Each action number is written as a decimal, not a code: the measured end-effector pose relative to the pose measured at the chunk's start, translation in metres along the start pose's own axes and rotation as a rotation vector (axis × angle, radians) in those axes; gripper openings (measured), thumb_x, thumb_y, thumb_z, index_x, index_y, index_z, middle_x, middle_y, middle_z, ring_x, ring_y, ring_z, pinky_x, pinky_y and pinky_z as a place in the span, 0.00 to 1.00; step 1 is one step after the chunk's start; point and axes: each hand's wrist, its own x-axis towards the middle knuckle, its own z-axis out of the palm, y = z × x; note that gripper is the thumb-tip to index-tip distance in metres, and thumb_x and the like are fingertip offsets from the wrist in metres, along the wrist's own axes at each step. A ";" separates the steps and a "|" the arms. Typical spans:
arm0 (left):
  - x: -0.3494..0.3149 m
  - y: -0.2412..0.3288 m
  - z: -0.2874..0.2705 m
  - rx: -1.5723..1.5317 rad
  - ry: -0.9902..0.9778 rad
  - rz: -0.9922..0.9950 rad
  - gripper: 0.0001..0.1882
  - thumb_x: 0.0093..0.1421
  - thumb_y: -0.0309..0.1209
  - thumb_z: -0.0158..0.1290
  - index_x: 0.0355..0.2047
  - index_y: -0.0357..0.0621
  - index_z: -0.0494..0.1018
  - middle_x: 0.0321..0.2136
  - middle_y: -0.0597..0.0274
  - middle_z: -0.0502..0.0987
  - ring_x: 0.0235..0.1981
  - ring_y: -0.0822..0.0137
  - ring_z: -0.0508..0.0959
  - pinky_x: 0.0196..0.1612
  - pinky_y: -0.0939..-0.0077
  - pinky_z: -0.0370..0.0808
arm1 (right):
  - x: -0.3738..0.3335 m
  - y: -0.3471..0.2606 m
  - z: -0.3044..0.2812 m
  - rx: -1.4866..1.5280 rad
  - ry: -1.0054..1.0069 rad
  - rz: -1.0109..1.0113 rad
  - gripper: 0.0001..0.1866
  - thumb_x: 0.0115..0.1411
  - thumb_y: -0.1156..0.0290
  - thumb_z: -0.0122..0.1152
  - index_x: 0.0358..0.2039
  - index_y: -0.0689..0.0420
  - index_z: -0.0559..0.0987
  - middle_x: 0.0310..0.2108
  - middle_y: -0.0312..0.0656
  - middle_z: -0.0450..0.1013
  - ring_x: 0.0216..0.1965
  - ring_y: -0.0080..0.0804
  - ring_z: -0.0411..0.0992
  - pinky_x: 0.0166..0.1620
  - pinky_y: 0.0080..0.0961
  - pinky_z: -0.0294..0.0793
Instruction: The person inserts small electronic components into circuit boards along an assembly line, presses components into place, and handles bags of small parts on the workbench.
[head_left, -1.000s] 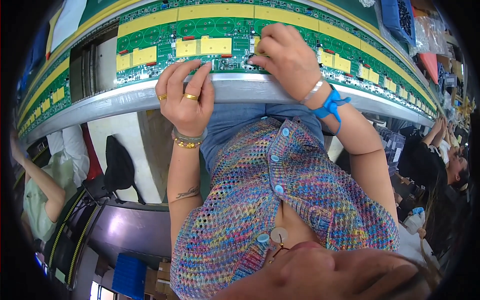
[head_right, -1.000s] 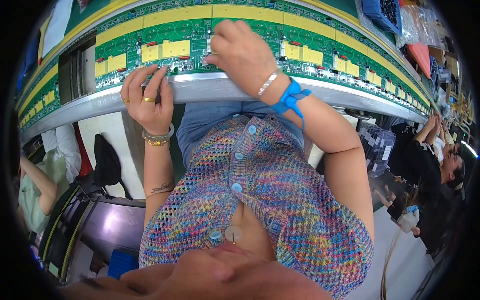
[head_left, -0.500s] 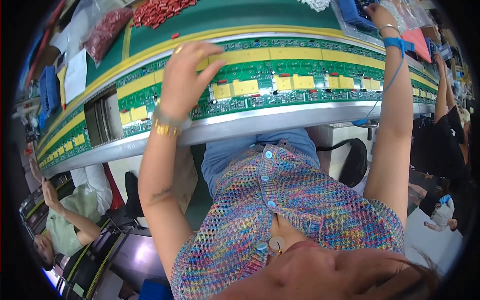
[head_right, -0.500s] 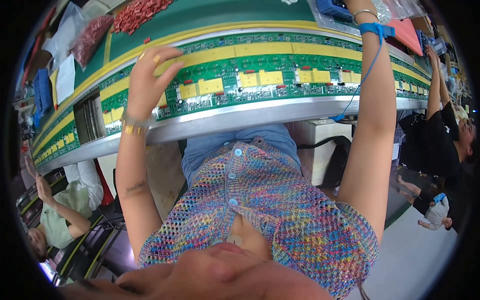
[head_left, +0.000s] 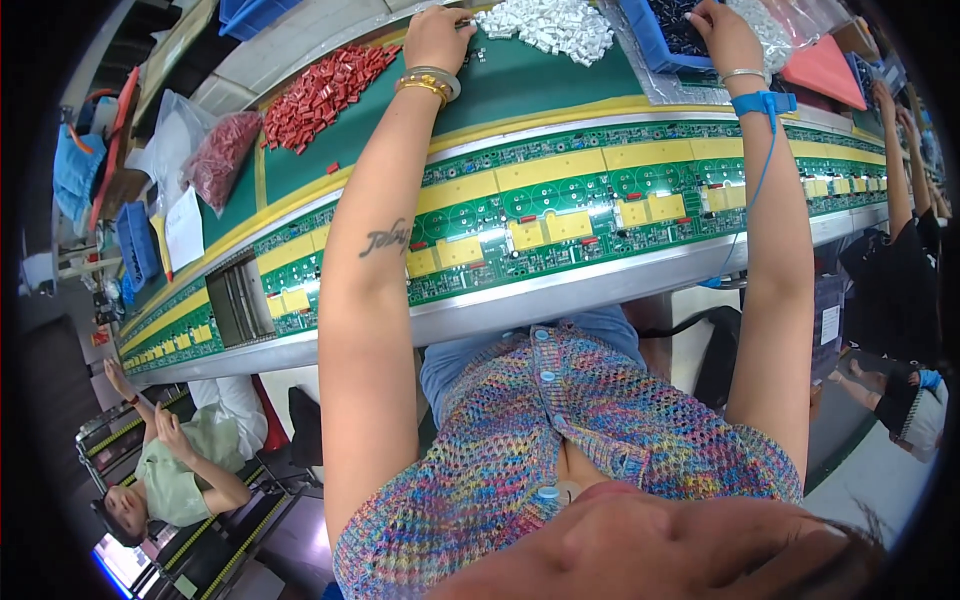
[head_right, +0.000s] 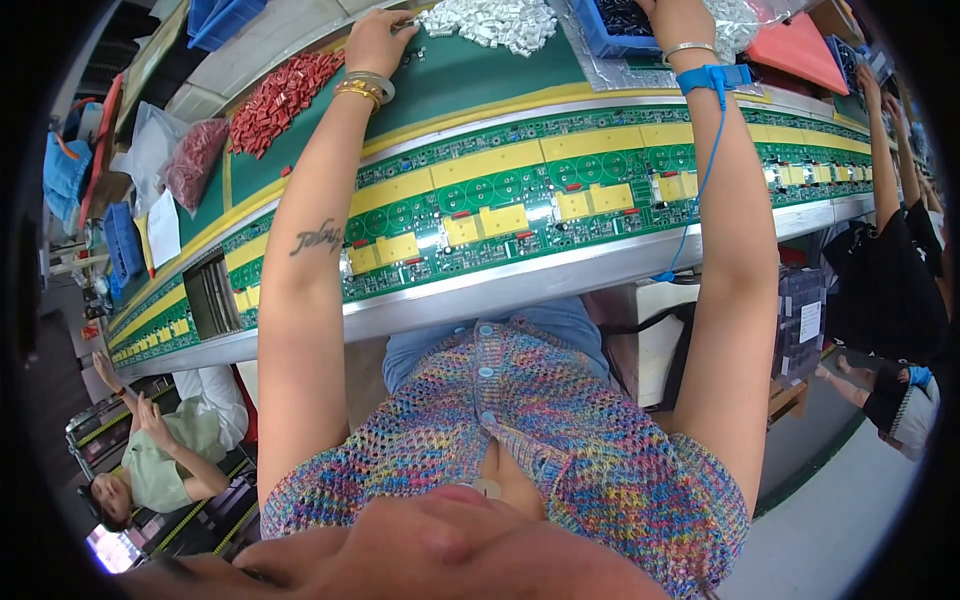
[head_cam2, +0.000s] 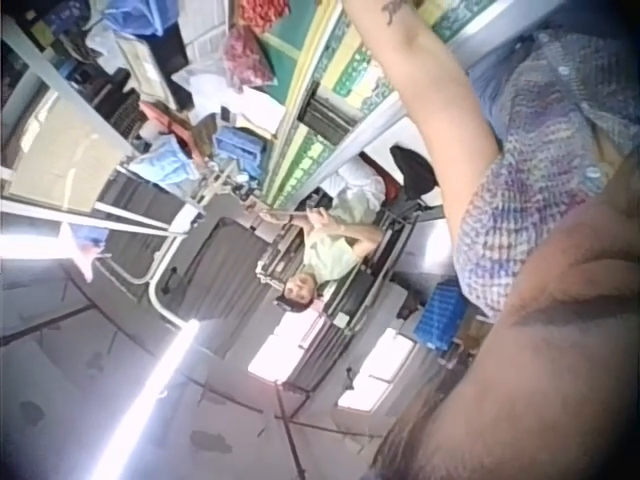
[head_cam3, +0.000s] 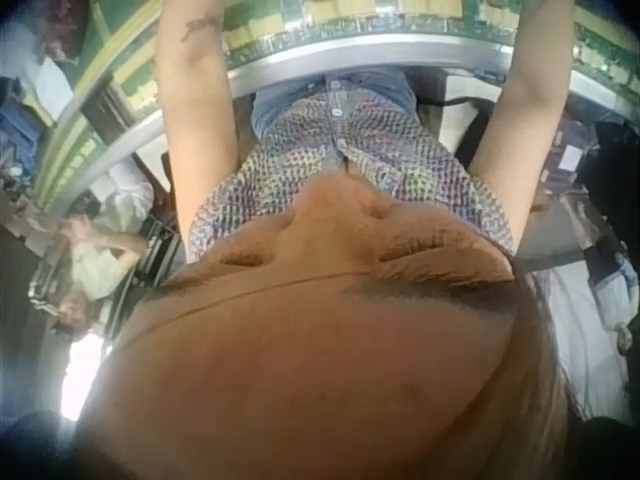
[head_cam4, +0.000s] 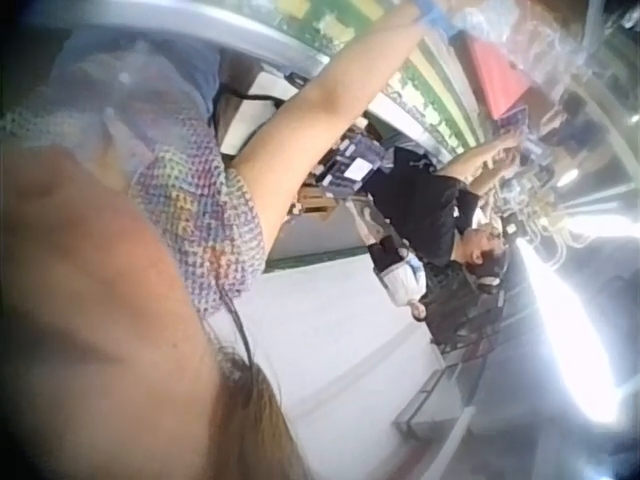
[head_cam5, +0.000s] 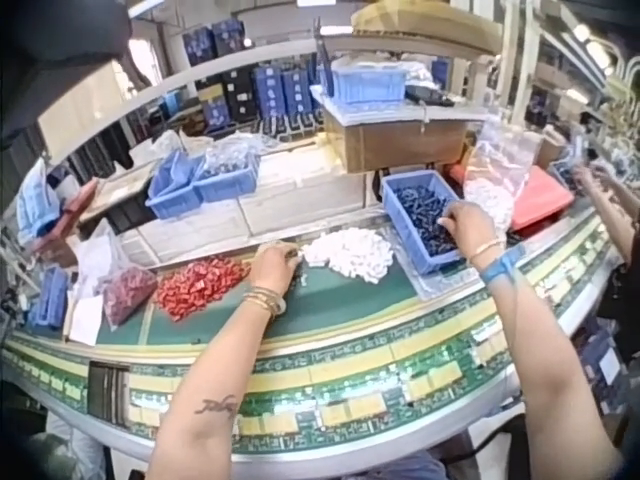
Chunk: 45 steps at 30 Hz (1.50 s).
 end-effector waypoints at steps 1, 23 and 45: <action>0.002 0.002 0.002 0.014 -0.040 -0.043 0.13 0.51 0.39 0.56 0.35 0.50 0.78 0.33 0.58 0.76 0.37 0.58 0.75 0.41 0.64 0.72 | 0.001 -0.007 -0.002 -0.004 -0.051 0.118 0.10 0.52 0.64 0.59 0.23 0.57 0.75 0.25 0.47 0.72 0.27 0.47 0.71 0.32 0.37 0.70; -0.225 -0.009 -0.253 -0.354 -0.290 -0.474 0.12 0.59 0.23 0.47 0.44 0.37 0.72 0.33 0.61 0.74 0.35 0.74 0.76 0.39 0.83 0.72 | -0.078 -0.185 -0.099 0.815 -0.341 -0.179 0.07 0.53 0.79 0.57 0.34 0.62 0.74 0.29 0.39 0.70 0.29 0.25 0.69 0.35 0.19 0.69; -0.297 -0.012 -0.237 -0.054 -0.125 -0.327 0.09 0.45 0.23 0.59 0.30 0.43 0.76 0.31 0.64 0.73 0.31 0.65 0.75 0.31 0.75 0.73 | -0.116 -0.306 -0.076 1.050 -0.571 -0.247 0.07 0.50 0.75 0.61 0.31 0.58 0.75 0.28 0.39 0.71 0.29 0.30 0.72 0.31 0.24 0.71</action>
